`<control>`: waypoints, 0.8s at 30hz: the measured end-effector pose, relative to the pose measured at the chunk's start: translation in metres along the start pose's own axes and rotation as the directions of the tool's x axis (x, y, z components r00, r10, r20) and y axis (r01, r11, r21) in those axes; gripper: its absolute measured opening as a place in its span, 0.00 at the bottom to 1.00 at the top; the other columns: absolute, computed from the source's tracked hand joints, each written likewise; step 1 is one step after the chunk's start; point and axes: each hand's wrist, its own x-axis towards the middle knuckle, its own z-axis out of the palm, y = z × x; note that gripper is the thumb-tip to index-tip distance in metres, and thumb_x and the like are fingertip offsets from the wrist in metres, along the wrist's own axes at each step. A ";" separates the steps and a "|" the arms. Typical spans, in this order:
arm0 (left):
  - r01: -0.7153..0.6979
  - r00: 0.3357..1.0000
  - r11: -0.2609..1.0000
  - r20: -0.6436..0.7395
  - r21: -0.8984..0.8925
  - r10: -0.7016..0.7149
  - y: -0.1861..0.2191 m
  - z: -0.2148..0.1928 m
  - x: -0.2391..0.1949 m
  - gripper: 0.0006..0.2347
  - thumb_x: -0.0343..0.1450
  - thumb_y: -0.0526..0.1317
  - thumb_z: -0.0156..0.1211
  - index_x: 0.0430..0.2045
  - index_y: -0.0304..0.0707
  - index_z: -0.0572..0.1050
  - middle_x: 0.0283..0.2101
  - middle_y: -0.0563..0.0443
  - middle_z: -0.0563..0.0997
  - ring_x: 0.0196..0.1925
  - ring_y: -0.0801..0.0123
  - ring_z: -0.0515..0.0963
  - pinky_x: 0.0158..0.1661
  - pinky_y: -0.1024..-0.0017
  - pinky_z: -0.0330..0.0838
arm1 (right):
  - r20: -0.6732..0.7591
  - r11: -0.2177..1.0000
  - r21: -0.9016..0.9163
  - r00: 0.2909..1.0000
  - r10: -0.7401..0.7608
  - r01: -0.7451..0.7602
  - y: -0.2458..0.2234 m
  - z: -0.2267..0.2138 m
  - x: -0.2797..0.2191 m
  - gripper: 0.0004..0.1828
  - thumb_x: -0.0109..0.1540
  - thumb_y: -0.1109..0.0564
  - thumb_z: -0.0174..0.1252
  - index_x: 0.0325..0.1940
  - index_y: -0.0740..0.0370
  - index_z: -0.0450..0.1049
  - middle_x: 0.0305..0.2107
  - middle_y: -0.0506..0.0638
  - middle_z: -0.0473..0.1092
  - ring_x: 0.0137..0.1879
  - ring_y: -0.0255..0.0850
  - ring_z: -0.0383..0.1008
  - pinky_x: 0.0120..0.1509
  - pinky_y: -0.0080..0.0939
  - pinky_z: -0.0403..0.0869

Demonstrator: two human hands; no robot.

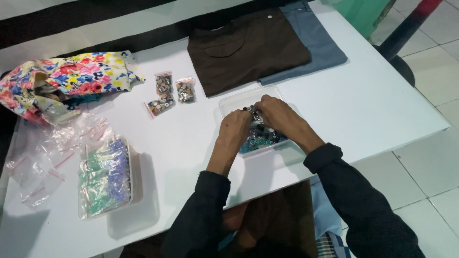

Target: Sorting and packaging small decorative buttons into plastic bags on a work table

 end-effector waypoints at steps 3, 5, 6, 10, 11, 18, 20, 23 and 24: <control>0.010 0.999 0.999 0.041 -0.045 -0.008 0.006 -0.022 0.002 0.05 0.64 0.25 0.58 0.21 0.33 0.80 0.19 0.43 0.80 0.25 0.52 0.85 0.24 0.63 0.79 | 0.029 1.000 -0.010 1.000 0.002 -0.002 -0.020 -0.025 -0.013 0.09 0.61 0.63 0.57 0.43 0.68 0.77 0.32 0.64 0.73 0.41 0.65 0.80 0.41 0.59 0.79; 0.010 0.999 0.997 0.054 -0.072 -0.007 -0.004 -0.010 0.008 0.05 0.64 0.26 0.58 0.22 0.32 0.80 0.19 0.43 0.79 0.24 0.50 0.85 0.23 0.62 0.78 | 0.075 1.000 -0.003 0.997 0.019 -0.019 -0.030 -0.031 -0.018 0.09 0.61 0.62 0.57 0.43 0.70 0.76 0.33 0.66 0.74 0.42 0.65 0.80 0.42 0.61 0.79; 0.009 0.998 0.995 0.065 -0.100 -0.002 -0.009 -0.004 0.012 0.04 0.65 0.26 0.58 0.22 0.32 0.80 0.18 0.42 0.79 0.23 0.48 0.84 0.21 0.62 0.77 | 0.118 0.999 0.001 0.992 0.037 -0.037 -0.036 -0.034 -0.020 0.10 0.61 0.62 0.57 0.42 0.71 0.76 0.34 0.67 0.75 0.43 0.66 0.80 0.43 0.62 0.79; 0.155 0.965 0.945 0.248 -0.289 -0.082 -0.003 -0.044 0.016 0.07 0.65 0.25 0.59 0.34 0.26 0.81 0.27 0.31 0.81 0.33 0.38 0.85 0.32 0.49 0.81 | 0.112 1.000 -0.006 0.994 0.001 0.000 -0.006 0.025 -0.003 0.08 0.55 0.65 0.57 0.37 0.70 0.77 0.30 0.67 0.75 0.42 0.68 0.79 0.40 0.62 0.78; 0.197 0.955 0.924 0.278 -0.329 -0.105 -0.006 -0.043 0.017 0.08 0.64 0.25 0.60 0.34 0.28 0.81 0.29 0.31 0.81 0.34 0.37 0.85 0.33 0.49 0.82 | 0.109 1.000 -0.007 0.994 -0.022 0.023 0.000 0.037 -0.001 0.07 0.54 0.65 0.59 0.37 0.68 0.77 0.30 0.66 0.76 0.41 0.68 0.79 0.39 0.62 0.79; 0.283 0.900 0.929 0.402 -0.239 -0.170 -0.002 -0.031 0.021 0.08 0.64 0.29 0.61 0.34 0.31 0.82 0.34 0.31 0.82 0.41 0.36 0.85 0.38 0.46 0.81 | 0.153 0.997 -0.077 0.987 0.040 -0.029 -0.020 -0.015 -0.017 0.09 0.54 0.66 0.58 0.38 0.66 0.79 0.29 0.63 0.78 0.40 0.63 0.81 0.39 0.57 0.79; 0.211 0.939 0.956 0.314 -0.202 -0.141 0.000 -0.020 0.018 0.08 0.64 0.27 0.60 0.35 0.29 0.81 0.31 0.32 0.81 0.39 0.37 0.86 0.36 0.48 0.82 | 0.159 0.997 -0.045 0.985 0.069 -0.062 -0.027 -0.023 -0.021 0.10 0.56 0.65 0.55 0.39 0.67 0.79 0.29 0.65 0.78 0.40 0.64 0.81 0.40 0.57 0.79; 0.144 0.967 0.972 0.237 -0.186 -0.098 -0.001 -0.022 0.016 0.09 0.65 0.25 0.58 0.36 0.26 0.80 0.30 0.32 0.81 0.37 0.37 0.86 0.34 0.48 0.82 | 0.165 0.994 0.034 0.982 0.095 -0.101 -0.030 -0.029 -0.024 0.11 0.58 0.63 0.52 0.40 0.69 0.77 0.31 0.67 0.78 0.42 0.66 0.80 0.43 0.58 0.79; 0.151 0.966 0.964 0.241 -0.221 -0.096 -0.002 -0.026 0.016 0.10 0.64 0.25 0.57 0.36 0.25 0.80 0.30 0.31 0.81 0.37 0.36 0.85 0.35 0.47 0.81 | 0.164 0.993 0.071 0.983 0.087 -0.100 -0.030 -0.031 -0.024 0.12 0.59 0.62 0.51 0.42 0.69 0.77 0.32 0.68 0.77 0.43 0.67 0.80 0.44 0.59 0.78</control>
